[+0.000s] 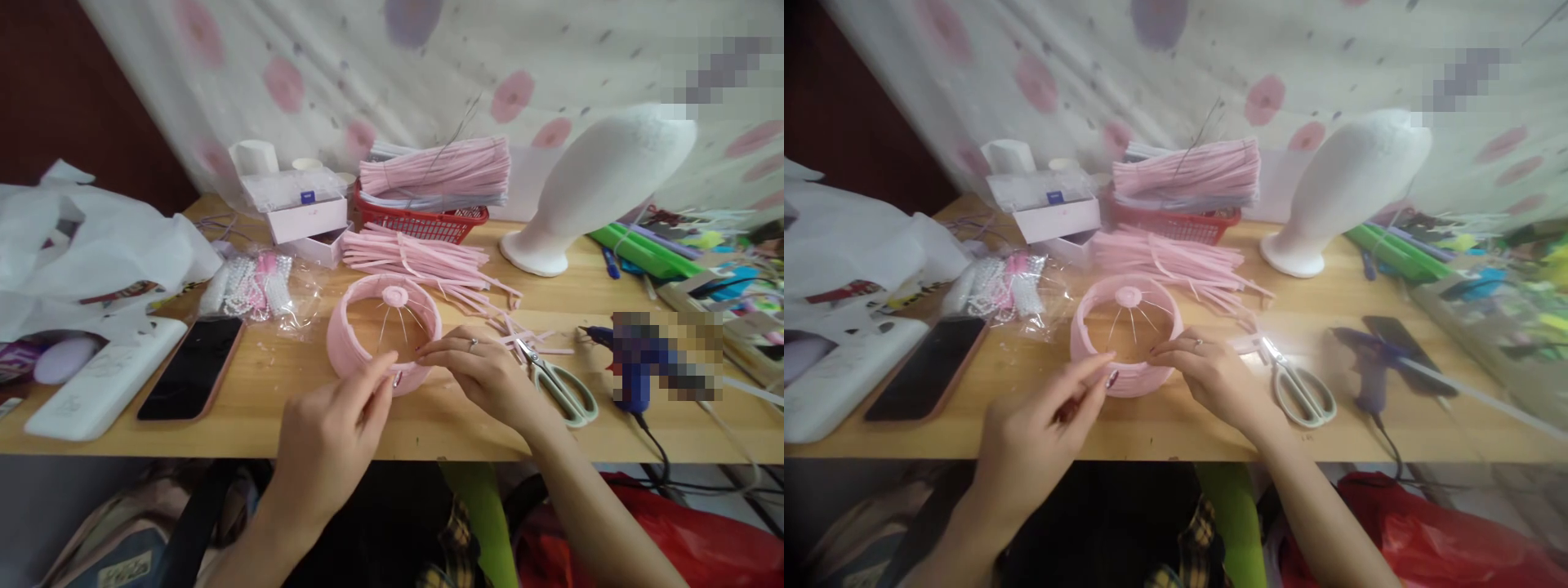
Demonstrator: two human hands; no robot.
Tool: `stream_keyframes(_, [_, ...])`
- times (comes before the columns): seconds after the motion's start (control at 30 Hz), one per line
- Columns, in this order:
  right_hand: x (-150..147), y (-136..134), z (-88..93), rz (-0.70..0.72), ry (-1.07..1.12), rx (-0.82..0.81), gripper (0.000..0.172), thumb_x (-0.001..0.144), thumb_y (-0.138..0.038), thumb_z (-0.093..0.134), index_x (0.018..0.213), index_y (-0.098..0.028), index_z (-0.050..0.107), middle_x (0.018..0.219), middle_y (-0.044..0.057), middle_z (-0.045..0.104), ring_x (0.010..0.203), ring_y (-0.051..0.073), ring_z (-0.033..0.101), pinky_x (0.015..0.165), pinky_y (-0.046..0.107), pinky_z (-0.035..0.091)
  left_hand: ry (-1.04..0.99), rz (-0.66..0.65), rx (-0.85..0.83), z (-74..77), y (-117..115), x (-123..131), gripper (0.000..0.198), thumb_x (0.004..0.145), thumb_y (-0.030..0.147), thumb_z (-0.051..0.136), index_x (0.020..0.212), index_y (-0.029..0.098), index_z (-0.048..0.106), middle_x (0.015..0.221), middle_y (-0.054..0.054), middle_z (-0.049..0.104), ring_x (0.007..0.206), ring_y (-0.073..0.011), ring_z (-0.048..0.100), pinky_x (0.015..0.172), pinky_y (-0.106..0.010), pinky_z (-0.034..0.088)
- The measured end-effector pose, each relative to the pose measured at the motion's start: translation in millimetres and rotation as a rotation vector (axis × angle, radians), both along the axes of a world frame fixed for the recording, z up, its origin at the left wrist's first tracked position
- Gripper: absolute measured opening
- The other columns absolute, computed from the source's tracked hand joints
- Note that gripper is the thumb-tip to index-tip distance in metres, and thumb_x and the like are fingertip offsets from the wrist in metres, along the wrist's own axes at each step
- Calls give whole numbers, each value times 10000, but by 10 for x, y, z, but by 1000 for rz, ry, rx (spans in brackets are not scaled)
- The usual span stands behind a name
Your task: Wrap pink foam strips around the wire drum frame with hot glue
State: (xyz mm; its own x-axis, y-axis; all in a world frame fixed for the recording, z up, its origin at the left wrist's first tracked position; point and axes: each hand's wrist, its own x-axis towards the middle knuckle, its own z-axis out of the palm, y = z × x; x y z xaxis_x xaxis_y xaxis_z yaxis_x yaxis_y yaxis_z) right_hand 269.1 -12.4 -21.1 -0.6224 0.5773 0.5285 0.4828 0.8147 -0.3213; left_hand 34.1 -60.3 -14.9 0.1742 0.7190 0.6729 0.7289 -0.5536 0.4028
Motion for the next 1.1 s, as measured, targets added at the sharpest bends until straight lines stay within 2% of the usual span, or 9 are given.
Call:
stream_keyframes(0.1, [-20,26,-23,2,22,-19,411,940,29,421,1093,-210,718,1042,81,783,952,196,696,802,375,604,108,121,54,-246,-74,147,225,1019,214,530,1103,164,732,649,-1,759,451,-116,640,442,-235,416])
stream_keyframes(0.2, [-55,-6,-71,-24,41,-22,396,936,23,432,1090,-208,714,1032,84,783,945,202,696,794,374,599,167,163,39,-353,-13,209,262,1034,218,491,1052,175,749,647,-15,769,436,-139,653,399,-243,386])
stream_keyframes(0.37, [-182,-234,-122,-166,102,-59,374,943,1,444,1096,-223,701,967,65,773,905,206,697,763,355,592,201,139,25,-354,2,103,270,1033,200,477,999,198,744,669,-14,778,456,-141,673,408,-221,405])
stream_keyframes(0.53, [-262,-426,-90,-206,68,-69,355,923,31,460,1100,-195,669,934,60,765,869,202,669,724,334,583,183,37,29,-382,-43,-29,238,1021,162,500,1040,167,737,784,-46,808,551,-162,731,460,-224,477])
stream_keyframes(0.83, [-204,-392,3,-162,-48,-3,387,911,32,468,1130,-205,681,1037,66,777,904,214,676,758,366,600,89,22,13,-506,-40,-16,252,1026,159,493,1101,167,733,876,-55,821,645,-147,762,580,-205,573])
stream_keyframes(0.97, [-195,-391,12,-159,-53,13,404,899,36,455,1116,-209,692,1045,69,777,894,217,676,748,378,603,90,-4,19,-561,-54,-28,271,1007,131,514,1201,160,701,910,-67,821,631,-140,752,591,-213,581])
stream_keyframes(1.1, [-182,-400,4,-159,-71,32,395,890,43,471,1114,-199,690,1050,73,774,885,220,661,741,375,599,83,-29,44,-597,-91,-34,379,996,97,523,1357,190,595,953,-42,820,624,-120,738,599,-220,578])
